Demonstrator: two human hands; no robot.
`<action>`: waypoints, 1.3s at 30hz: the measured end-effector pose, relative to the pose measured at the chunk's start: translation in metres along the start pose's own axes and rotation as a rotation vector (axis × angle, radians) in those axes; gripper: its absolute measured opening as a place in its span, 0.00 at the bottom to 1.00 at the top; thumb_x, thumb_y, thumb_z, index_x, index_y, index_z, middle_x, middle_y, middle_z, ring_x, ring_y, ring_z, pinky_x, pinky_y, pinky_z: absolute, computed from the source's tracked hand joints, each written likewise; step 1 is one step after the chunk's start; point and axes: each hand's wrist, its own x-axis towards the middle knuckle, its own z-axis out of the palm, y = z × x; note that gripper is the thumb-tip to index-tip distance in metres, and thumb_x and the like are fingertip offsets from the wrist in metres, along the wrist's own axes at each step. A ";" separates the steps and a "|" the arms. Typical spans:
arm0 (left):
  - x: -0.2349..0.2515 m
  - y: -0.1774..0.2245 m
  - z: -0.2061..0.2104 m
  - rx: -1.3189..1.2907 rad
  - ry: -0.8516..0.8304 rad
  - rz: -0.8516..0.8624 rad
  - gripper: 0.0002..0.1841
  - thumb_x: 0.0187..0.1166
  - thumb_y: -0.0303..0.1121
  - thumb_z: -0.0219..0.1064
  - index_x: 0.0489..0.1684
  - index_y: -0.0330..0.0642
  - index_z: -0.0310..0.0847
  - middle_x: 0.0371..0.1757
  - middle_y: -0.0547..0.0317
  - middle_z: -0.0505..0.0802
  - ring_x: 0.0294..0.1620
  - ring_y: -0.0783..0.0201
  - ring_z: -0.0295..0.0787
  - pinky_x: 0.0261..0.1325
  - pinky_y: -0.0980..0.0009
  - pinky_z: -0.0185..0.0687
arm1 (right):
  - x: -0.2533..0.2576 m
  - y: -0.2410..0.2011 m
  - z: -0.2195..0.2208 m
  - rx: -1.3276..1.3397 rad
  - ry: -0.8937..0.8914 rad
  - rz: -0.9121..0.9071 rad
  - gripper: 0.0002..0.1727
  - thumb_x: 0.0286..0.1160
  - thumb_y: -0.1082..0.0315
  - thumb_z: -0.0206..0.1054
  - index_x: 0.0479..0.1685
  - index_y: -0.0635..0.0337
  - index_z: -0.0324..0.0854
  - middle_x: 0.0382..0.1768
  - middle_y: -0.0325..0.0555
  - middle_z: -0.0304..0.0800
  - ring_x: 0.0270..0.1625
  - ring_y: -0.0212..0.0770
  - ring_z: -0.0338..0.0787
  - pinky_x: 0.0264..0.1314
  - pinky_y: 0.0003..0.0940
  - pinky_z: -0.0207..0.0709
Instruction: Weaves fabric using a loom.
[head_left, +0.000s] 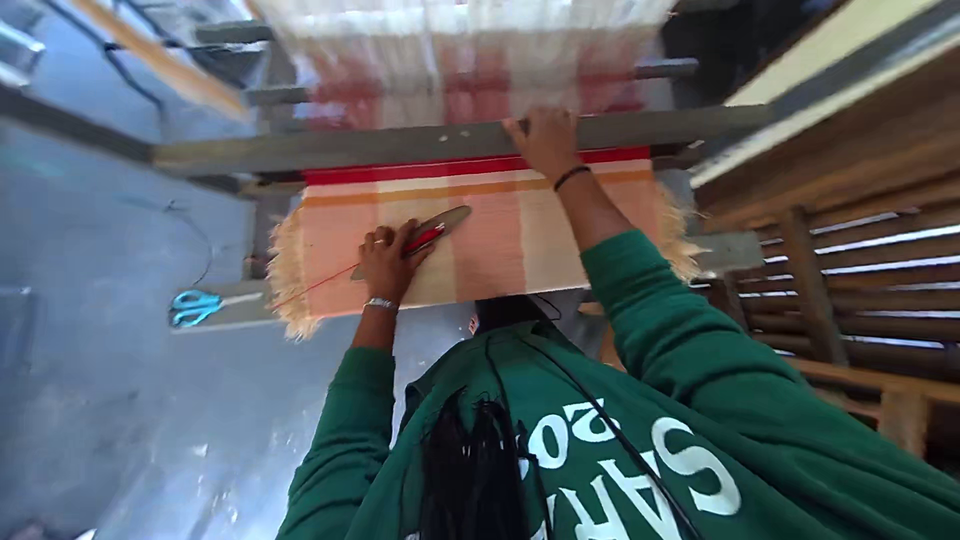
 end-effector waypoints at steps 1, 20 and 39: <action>0.000 0.000 0.000 -0.005 0.008 -0.005 0.34 0.72 0.63 0.72 0.78 0.63 0.80 0.61 0.32 0.87 0.60 0.29 0.83 0.58 0.31 0.75 | 0.003 -0.001 -0.001 0.001 -0.006 0.006 0.44 0.85 0.30 0.45 0.67 0.66 0.83 0.70 0.64 0.84 0.80 0.65 0.75 0.86 0.70 0.52; -0.008 -0.008 0.025 0.112 0.136 -0.018 0.37 0.72 0.69 0.66 0.62 0.42 0.84 0.56 0.35 0.89 0.58 0.32 0.85 0.58 0.38 0.77 | 0.041 -0.002 0.011 -0.135 0.119 0.023 0.43 0.83 0.27 0.42 0.58 0.56 0.86 0.59 0.49 0.91 0.69 0.53 0.84 0.82 0.61 0.60; -0.010 0.003 0.022 0.179 0.067 -0.129 0.38 0.71 0.68 0.65 0.65 0.42 0.80 0.62 0.35 0.86 0.65 0.31 0.81 0.62 0.36 0.73 | 0.043 0.000 0.019 -0.090 0.169 0.001 0.42 0.83 0.28 0.43 0.58 0.56 0.87 0.58 0.48 0.91 0.69 0.53 0.84 0.82 0.61 0.59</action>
